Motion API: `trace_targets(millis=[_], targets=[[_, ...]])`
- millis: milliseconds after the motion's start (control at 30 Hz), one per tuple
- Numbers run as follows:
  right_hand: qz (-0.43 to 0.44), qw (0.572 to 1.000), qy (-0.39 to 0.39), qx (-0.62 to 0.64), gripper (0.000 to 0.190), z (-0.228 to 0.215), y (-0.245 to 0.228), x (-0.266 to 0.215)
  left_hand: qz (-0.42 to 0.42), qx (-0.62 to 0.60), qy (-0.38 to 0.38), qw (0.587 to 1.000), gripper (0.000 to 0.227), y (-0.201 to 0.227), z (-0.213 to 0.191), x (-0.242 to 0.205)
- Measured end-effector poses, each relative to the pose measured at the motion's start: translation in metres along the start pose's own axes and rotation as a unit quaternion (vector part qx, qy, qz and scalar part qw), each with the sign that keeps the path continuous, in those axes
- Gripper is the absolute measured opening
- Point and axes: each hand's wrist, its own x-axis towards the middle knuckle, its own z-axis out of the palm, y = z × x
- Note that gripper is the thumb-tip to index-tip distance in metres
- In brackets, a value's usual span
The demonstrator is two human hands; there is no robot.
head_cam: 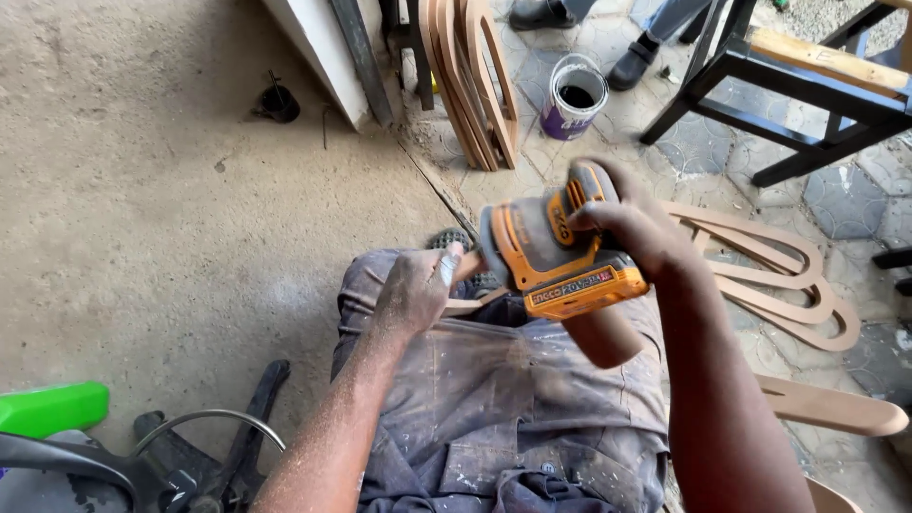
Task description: Sanding a wooden frame using an electric orbital sander to smooth the surface.
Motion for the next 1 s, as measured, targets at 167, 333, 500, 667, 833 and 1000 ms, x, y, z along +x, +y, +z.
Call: trace_targets(millis=[167,333,500,667,833,1000], targets=[[-0.041,0.998,-0.035,-0.035,0.086,0.005,-0.022,-0.006,0.029,0.049,0.005,0.998,0.057,-0.002,0.004,-0.014],[0.03,0.999,-0.007,-0.044,0.082,0.001,0.034,0.024,0.031,0.051,0.016,0.998,0.051,-0.018,0.003,-0.005],[0.11,0.991,0.073,0.028,0.085,-0.004,0.11,0.035,0.089,0.036,-0.005,0.995,0.044,-0.004,-0.008,0.028],[0.094,0.979,0.133,0.123,0.075,-0.029,0.122,0.018,0.094,0.006,-0.058,0.994,0.044,0.018,-0.005,0.088],[0.065,0.954,0.16,0.244,0.059,-0.06,0.162,0.028,0.049,0.028,-0.074,0.996,0.059,0.007,-0.006,0.138],[0.112,0.889,0.152,0.417,0.023,-0.057,0.176,0.034,0.0,0.078,-0.074,0.994,0.061,0.011,-0.016,0.145]])
